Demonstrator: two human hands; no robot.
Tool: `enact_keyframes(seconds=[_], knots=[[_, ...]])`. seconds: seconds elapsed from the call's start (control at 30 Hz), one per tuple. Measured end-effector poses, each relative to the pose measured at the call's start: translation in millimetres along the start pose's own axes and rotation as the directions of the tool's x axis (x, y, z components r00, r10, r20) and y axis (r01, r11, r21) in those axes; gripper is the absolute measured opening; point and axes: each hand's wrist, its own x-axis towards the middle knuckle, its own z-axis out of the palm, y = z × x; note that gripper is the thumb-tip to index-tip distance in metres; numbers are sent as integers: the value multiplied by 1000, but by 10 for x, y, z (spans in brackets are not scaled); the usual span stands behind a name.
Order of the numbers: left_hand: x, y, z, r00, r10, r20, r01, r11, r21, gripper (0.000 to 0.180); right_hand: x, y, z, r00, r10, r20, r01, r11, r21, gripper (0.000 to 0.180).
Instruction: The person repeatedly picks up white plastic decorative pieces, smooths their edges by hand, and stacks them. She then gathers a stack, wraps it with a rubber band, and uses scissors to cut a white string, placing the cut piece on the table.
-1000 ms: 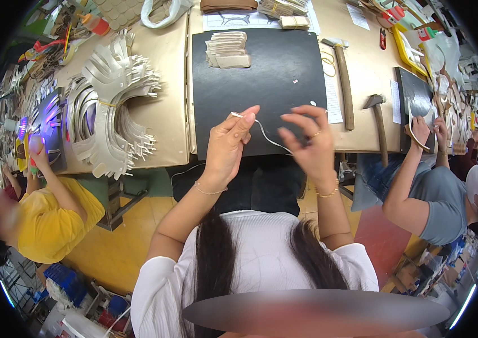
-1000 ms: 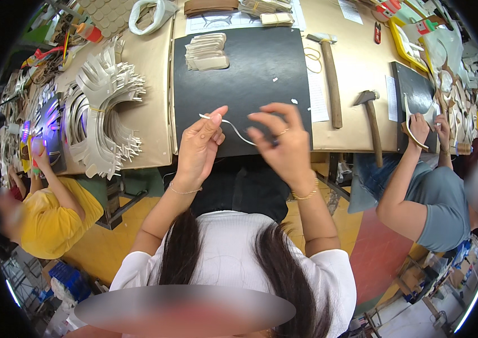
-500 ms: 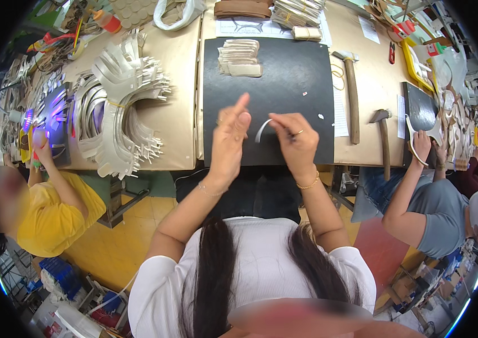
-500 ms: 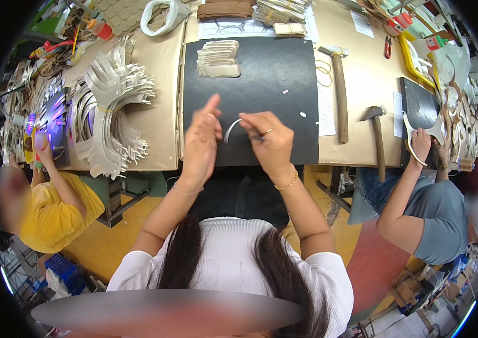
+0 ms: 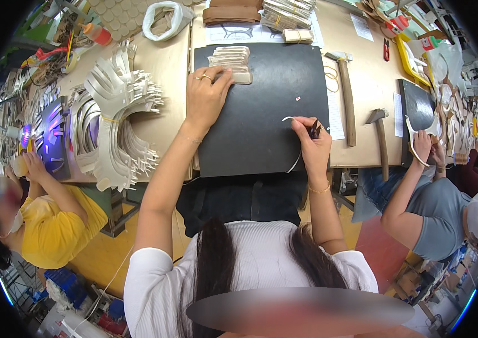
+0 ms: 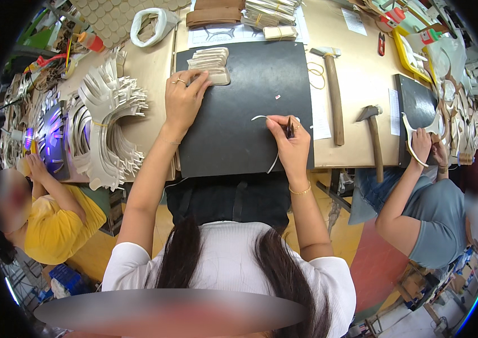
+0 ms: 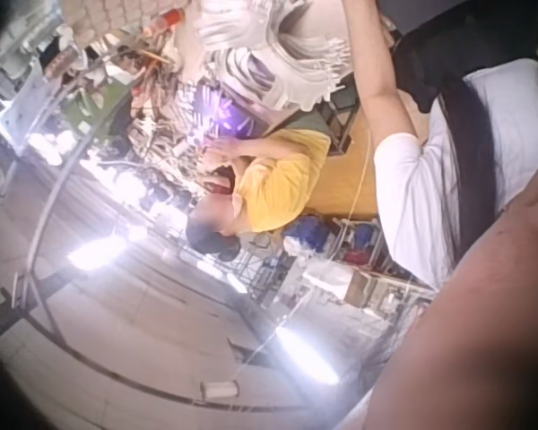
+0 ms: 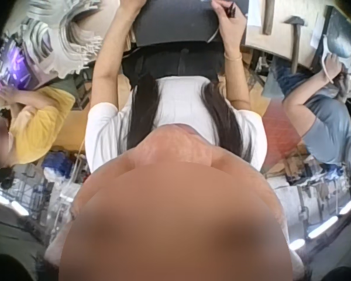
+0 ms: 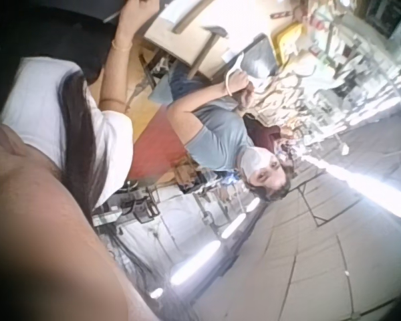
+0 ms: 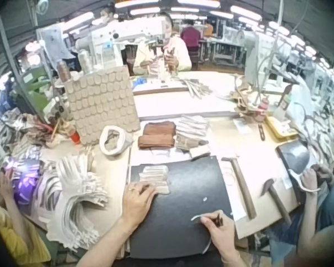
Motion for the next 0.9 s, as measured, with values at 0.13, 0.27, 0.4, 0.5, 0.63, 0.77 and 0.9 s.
enact_keyframes(seconds=[0.13, 0.27, 0.4, 0.5, 0.63, 0.77, 0.9], knots=[[-21, -29, 32, 997, 62, -50, -61, 998, 27, 21, 9, -42, 2, 999, -2, 32, 2, 1000, -5, 16], [14, 15, 12, 999, -37, -12, 37, 999, -15, 21, -55, -85, -13, 998, 44, 37, -46, 998, 48, 16], [90, 64, -47, 980, -161, 118, 173, 980, -101, 21, -160, -90, -52, 988, 152, 17, -153, 985, 76, 17], [159, 52, -74, 963, -219, 159, 242, 960, -141, 20, -194, -68, -76, 982, 186, 15, -187, 977, 107, 18], [190, 24, -114, 943, -248, 222, 288, 942, -171, 16, -192, -22, -77, 989, 145, -17, -142, 984, 103, 18], [220, 44, -173, 912, -267, 311, 347, 907, -238, 12, -179, -25, -84, 986, 168, -2, -165, 970, 178, 19], [178, 160, -309, 845, -351, 404, 508, 763, -400, 9, -168, -116, -148, 973, 229, 35, -232, 950, 207, 20]])
